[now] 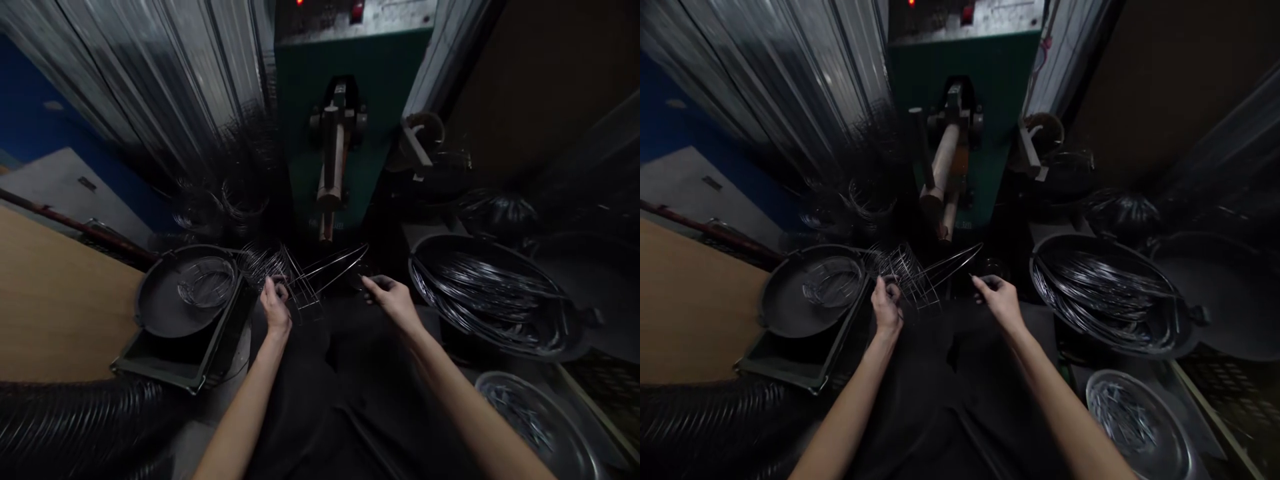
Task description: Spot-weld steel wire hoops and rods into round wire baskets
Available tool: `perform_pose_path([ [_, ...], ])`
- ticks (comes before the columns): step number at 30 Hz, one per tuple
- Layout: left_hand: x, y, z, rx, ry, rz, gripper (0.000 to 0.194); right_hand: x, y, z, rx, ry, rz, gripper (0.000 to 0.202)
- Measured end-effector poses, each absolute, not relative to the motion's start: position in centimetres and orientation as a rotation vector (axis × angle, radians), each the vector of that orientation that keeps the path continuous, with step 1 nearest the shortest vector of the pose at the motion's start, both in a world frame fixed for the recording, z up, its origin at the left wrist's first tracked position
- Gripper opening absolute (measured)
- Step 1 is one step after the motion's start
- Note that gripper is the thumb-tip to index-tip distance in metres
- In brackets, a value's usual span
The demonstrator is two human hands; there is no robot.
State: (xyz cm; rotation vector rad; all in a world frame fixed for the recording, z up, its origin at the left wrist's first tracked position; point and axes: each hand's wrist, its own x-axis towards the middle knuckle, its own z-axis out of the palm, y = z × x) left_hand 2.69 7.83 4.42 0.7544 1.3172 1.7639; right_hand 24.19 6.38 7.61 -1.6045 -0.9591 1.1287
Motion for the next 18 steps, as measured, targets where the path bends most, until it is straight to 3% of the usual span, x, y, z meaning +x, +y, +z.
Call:
perform_pose_path([
  [7, 0.9, 9.3, 3.5, 0.695, 1.336, 1.789, 0.050, 19.8, 10.0, 8.2, -1.271, -0.699, 1.305, 0.049],
  [18, 0.1, 11.1, 2.9, 0.714, 1.447, 1.659, 0.051, 18.3, 10.7, 8.9, -1.133, -0.406, 1.448, 0.044],
])
